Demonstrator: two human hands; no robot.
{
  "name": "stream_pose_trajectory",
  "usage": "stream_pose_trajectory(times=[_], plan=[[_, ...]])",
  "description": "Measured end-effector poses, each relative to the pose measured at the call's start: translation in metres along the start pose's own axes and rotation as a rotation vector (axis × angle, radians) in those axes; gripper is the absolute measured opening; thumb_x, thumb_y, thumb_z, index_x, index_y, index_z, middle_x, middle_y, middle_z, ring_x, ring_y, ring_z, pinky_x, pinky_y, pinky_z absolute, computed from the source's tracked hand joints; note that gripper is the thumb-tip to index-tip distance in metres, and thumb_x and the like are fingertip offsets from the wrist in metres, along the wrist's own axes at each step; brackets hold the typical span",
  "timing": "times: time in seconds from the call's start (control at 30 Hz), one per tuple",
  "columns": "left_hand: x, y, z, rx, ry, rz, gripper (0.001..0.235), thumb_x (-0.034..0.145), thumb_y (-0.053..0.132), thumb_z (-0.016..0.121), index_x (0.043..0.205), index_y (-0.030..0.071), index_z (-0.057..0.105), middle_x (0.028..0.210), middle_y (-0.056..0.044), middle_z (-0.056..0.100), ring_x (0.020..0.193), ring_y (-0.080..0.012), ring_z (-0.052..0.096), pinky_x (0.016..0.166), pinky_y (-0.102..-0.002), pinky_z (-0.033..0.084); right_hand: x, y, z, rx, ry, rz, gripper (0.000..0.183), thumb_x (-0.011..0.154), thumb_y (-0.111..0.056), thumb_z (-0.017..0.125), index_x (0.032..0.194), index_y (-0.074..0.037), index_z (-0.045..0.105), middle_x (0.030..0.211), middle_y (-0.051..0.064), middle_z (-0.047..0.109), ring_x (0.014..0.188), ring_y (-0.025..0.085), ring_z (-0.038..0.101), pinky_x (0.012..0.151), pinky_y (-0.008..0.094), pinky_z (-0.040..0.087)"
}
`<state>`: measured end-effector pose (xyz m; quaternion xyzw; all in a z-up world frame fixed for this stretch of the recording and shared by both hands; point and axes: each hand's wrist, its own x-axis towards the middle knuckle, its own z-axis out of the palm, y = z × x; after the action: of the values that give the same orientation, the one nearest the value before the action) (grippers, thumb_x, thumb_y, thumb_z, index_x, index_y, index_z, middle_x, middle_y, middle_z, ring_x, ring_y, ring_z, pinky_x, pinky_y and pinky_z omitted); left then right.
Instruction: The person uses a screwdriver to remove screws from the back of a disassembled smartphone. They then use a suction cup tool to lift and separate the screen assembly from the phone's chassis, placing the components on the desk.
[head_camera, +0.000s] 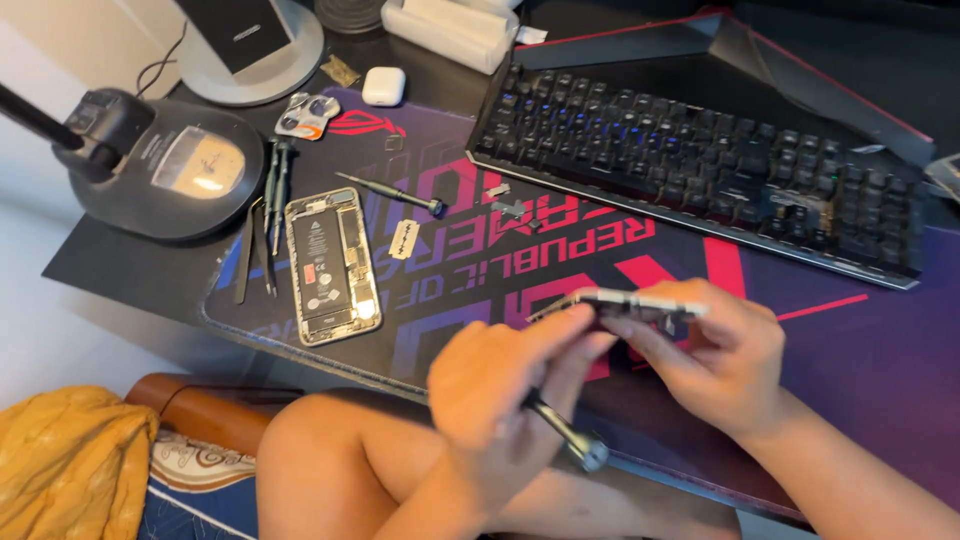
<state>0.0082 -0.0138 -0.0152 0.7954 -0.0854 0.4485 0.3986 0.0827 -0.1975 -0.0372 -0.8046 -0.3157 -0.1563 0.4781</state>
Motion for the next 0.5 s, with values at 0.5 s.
stream_pose_trajectory(times=[0.5], plan=[[-0.027, 0.01, 0.01, -0.246, 0.185, -0.169, 0.007, 0.096, 0.01, 0.078, 0.1, 0.014, 0.075, 0.062, 0.007, 0.036, 0.057, -0.0147, 0.032, 0.059, -0.028, 0.031, 0.002, -0.023, 0.017, 0.091, -0.08, -0.318, 0.018, 0.089, -0.006, 0.069, 0.105, 0.003, 0.065, 0.104, 0.019, 0.076, 0.089, 0.029, 0.083, 0.077, 0.036, 0.07]])
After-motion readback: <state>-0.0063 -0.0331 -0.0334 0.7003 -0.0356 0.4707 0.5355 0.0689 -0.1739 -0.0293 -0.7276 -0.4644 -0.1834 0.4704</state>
